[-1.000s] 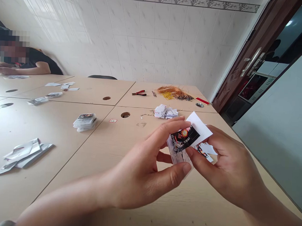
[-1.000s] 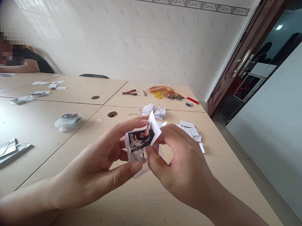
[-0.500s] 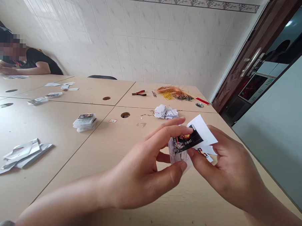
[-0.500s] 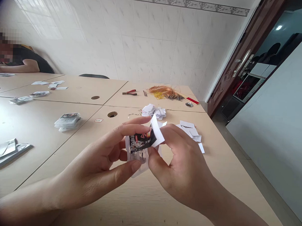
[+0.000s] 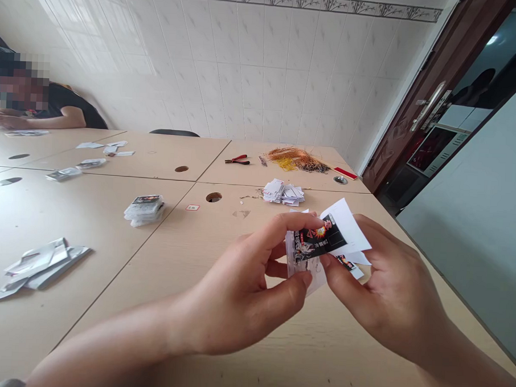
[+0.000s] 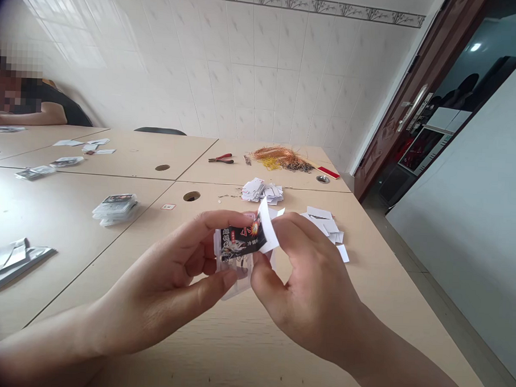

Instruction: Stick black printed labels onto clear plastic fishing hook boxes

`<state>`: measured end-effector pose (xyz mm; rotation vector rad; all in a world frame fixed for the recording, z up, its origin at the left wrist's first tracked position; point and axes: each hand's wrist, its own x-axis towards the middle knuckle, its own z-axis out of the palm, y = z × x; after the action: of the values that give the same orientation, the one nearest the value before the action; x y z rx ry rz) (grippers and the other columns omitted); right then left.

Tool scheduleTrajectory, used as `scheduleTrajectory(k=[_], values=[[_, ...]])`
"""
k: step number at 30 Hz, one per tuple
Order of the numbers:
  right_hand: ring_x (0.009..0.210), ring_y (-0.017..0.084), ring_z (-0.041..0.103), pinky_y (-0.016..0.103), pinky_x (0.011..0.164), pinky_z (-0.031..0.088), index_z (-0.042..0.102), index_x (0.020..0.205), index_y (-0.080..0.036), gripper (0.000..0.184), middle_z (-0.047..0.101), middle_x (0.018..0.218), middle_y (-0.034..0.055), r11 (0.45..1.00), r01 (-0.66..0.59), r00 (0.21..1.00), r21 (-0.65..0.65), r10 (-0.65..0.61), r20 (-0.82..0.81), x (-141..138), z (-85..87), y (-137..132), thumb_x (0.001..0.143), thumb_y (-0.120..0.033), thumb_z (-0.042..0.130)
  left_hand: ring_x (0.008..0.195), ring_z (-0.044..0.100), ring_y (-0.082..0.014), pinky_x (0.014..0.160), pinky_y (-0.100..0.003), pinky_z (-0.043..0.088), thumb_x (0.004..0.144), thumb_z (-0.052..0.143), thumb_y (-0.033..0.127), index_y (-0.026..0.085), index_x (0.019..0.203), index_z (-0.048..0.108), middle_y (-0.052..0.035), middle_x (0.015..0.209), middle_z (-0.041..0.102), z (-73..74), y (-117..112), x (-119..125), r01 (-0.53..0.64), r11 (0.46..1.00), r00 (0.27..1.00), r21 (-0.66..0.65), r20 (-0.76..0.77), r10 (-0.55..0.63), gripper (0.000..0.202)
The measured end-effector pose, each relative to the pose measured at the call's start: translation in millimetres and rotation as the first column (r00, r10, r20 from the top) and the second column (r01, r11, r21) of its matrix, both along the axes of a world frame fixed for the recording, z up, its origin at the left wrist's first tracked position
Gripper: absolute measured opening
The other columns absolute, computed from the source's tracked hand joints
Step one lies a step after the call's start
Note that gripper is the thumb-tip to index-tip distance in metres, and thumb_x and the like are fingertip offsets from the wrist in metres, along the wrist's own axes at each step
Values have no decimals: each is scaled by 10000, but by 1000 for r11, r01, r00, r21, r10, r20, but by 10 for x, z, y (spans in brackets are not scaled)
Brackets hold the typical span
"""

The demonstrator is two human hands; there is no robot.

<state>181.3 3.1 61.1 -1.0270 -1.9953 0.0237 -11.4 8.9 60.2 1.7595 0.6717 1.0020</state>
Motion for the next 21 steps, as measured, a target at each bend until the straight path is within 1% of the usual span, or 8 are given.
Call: scheduleTrajectory(k=[4,7,10,12,15,18,21], values=[[655,112,618,218,594,484,632,927,-184,113,625,729,-11,998,16,1000,55,-17,24,-8,-6,4,882,-123,549,881,610,-91,797,-186,581,933,557,71,245,1289,519,6,1087,654,13,-1,-4,-8,1000,1000,7,-23,8,397],[678,117,629,228,616,489,646,970,-179,134,638,756,-3,998,8,999,58,-10,39,-6,-24,18,901,-120,547,937,625,-116,772,-215,582,937,574,121,241,1240,536,-27,1229,645,5,19,-9,-43,999,998,6,-43,43,329],[771,131,677,239,672,511,667,1056,-180,168,692,861,25,999,-20,999,35,18,49,7,-54,34,935,-147,554,925,643,-126,716,-235,577,928,586,145,239,1187,547,-49,1344,622,-14,57,-3,-71,997,996,-7,-46,71,278],[814,138,695,244,696,518,671,1075,-183,172,712,905,37,999,-33,998,29,31,63,14,-70,44,947,-156,560,897,644,-120,697,-234,569,910,597,139,240,1156,553,-47,1351,631,-22,77,6,-93,996,994,-6,-53,93,270],[802,137,691,246,693,514,668,1069,-180,172,717,899,40,998,-40,996,43,37,81,12,-77,58,949,-143,552,855,628,-101,709,-231,559,873,603,118,237,1123,559,-36,1337,653,-15,89,17,-132,991,989,12,-69,132,280],[766,127,668,238,675,503,661,1054,-172,168,704,868,36,997,-45,995,60,39,89,-1,-69,64,951,-125,537,852,634,-108,727,-247,564,851,594,103,230,1115,562,-37,1310,669,0,94,16,-138,990,987,29,-75,140,295],[804,130,672,238,709,513,658,1027,-171,161,704,894,45,997,-61,995,57,56,87,-4,-66,60,959,-114,523,869,652,-121,741,-262,572,854,587,102,225,1125,569,-42,1301,677,9,102,14,-136,990,987,37,-78,139,299]])
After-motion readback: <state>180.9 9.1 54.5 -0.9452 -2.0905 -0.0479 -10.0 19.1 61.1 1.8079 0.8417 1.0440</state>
